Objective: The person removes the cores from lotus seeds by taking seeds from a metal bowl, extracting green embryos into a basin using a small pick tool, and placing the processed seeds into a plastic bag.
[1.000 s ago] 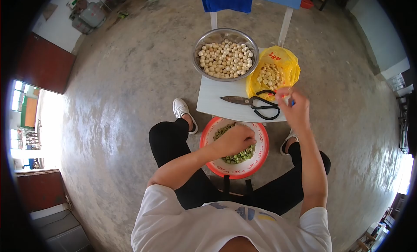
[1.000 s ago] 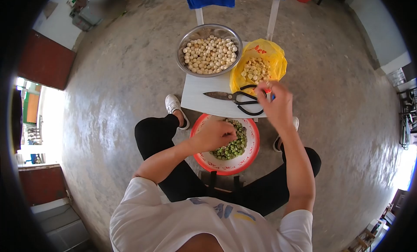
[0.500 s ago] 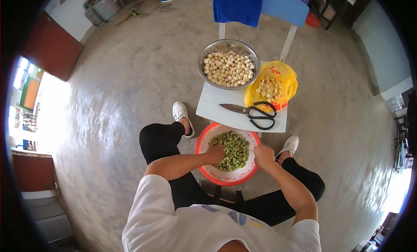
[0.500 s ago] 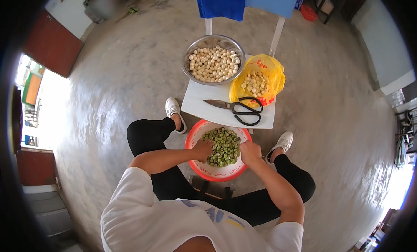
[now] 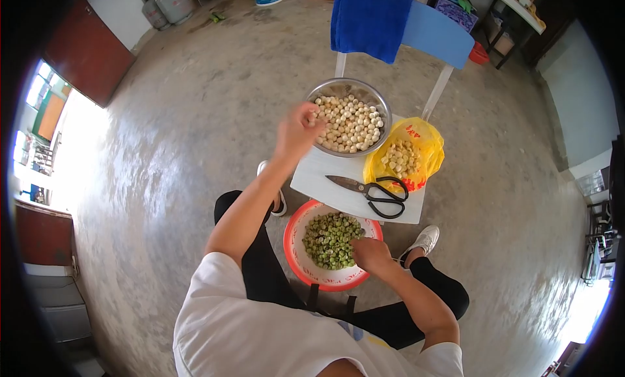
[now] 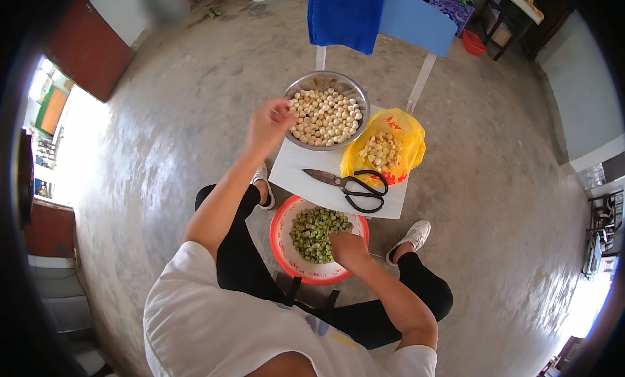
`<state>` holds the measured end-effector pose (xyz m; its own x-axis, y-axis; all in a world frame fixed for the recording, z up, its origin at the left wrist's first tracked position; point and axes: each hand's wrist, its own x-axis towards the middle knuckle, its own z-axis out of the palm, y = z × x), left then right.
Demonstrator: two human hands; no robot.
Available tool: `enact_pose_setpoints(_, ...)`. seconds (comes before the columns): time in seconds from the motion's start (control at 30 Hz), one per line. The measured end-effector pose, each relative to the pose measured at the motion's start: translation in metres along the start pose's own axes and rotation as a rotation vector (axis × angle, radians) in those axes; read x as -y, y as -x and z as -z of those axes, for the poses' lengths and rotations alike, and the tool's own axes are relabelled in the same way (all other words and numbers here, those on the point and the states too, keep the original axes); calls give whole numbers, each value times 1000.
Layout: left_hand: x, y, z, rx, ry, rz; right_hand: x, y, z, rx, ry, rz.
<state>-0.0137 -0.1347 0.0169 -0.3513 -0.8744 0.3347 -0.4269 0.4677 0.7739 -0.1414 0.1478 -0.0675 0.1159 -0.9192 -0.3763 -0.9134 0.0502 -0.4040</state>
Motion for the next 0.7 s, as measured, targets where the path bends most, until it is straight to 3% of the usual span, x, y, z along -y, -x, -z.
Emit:
enact_pose_setpoints(0.03, 24, -12, -3, -309, -289, -153, 3, -3, 3, -8, 6, -7)
enact_pose_setpoints(0.13, 49, -20, -5, 20, 97, 497, 8, -2, 12, 20, 15, -21)
enact_pose_setpoints(0.23, 43, -14, -6, 378, 616, 926, 7, -4, 15, 8, 0, -22)
enact_pose_setpoints(0.33, 43, -8, -12, 386, 797, 876, 8, -3, 14, 4, -1, -16)
enact_pose_setpoints(0.43, 36, -2, -26, 233, 829, 784, 11, -1, 21, 20, 11, -18)
enact_pose_setpoints(0.53, 35, 22, -44, 17, 481, 315, 13, 1, 25, 22, 35, -25)
enact_pose_setpoints(0.6, 65, 24, -51, -3, 328, 244, 13, 3, 21, 16, 24, -28)
enact_pose_setpoints(0.67, 17, 22, -27, 84, 596, 621, 8, 2, 22, 1, 3, -25)
enact_pose_setpoints(0.7, 15, 22, -27, 110, 653, 648, 7, 0, 22, -16, 8, -20)
